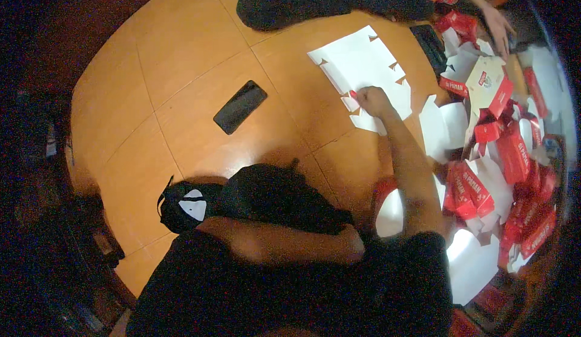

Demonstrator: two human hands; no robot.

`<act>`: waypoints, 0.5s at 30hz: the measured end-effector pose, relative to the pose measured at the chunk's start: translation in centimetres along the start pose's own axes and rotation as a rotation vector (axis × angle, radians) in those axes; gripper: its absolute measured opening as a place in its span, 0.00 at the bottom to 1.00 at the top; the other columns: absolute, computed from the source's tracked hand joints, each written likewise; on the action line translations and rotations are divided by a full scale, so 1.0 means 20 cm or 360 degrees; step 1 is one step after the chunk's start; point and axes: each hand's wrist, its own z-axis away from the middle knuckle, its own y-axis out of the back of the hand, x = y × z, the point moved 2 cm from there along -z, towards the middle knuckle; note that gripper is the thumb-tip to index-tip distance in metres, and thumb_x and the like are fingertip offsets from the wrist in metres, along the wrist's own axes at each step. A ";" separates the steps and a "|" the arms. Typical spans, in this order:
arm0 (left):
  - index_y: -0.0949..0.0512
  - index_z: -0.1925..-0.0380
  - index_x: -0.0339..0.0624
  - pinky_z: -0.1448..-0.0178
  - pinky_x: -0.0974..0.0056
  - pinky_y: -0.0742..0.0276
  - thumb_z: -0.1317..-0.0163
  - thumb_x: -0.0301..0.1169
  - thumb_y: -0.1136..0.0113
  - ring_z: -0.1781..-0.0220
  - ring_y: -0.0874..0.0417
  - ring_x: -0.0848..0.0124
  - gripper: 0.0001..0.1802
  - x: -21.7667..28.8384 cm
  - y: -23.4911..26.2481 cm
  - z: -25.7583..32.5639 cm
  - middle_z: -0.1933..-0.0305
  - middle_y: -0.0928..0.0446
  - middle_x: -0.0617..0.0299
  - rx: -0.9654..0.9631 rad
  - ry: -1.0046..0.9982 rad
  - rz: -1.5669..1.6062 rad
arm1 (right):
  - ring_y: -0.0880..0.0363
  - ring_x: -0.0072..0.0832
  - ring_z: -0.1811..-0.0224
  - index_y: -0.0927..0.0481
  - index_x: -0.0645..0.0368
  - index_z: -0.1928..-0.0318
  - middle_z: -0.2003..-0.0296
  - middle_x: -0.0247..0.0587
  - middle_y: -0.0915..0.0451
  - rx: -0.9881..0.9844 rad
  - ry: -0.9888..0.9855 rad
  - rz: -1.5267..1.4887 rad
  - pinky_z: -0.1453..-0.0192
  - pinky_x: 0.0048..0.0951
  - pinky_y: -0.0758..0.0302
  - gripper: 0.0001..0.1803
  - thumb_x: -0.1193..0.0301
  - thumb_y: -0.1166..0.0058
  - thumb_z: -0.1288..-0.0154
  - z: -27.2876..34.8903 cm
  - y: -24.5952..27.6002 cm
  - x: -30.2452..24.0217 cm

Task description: The person sits on the floor and repeatedly folds flat white cardboard pieces into small red-and-white boxes. They fold the sides, tuck flaps, and place the finished boxes into a growing pile on the floor. Another person is visible in the background performing a similar task.

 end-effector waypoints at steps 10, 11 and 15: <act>0.24 0.60 0.34 0.62 0.43 0.24 0.38 0.34 0.44 0.71 0.20 0.44 0.13 -0.31 1.15 0.61 0.71 0.21 0.42 0.2275 0.0684 0.0924 | 0.23 0.19 0.73 0.20 0.63 0.68 0.74 0.31 0.22 0.0503 -0.0084 -0.1055 0.70 0.24 0.25 0.14 0.64 0.43 0.29 0.26 0.28 0.00; 0.25 0.63 0.33 0.63 0.43 0.25 0.38 0.34 0.43 0.71 0.21 0.43 0.13 -0.38 1.18 0.62 0.72 0.22 0.42 0.2687 0.0556 0.0858 | 0.23 0.18 0.73 0.20 0.63 0.68 0.75 0.31 0.22 0.0525 -0.0026 -0.1014 0.68 0.24 0.24 0.14 0.64 0.43 0.29 0.31 0.35 -0.04; 0.28 0.71 0.37 0.66 0.56 0.22 0.35 0.34 0.38 0.71 0.19 0.63 0.12 -0.61 1.18 0.57 0.75 0.24 0.55 0.2865 0.0657 0.0889 | 0.23 0.16 0.69 0.20 0.58 0.66 0.70 0.30 0.22 0.0458 0.0028 -0.1271 0.62 0.23 0.23 0.10 0.66 0.46 0.29 0.55 0.52 -0.27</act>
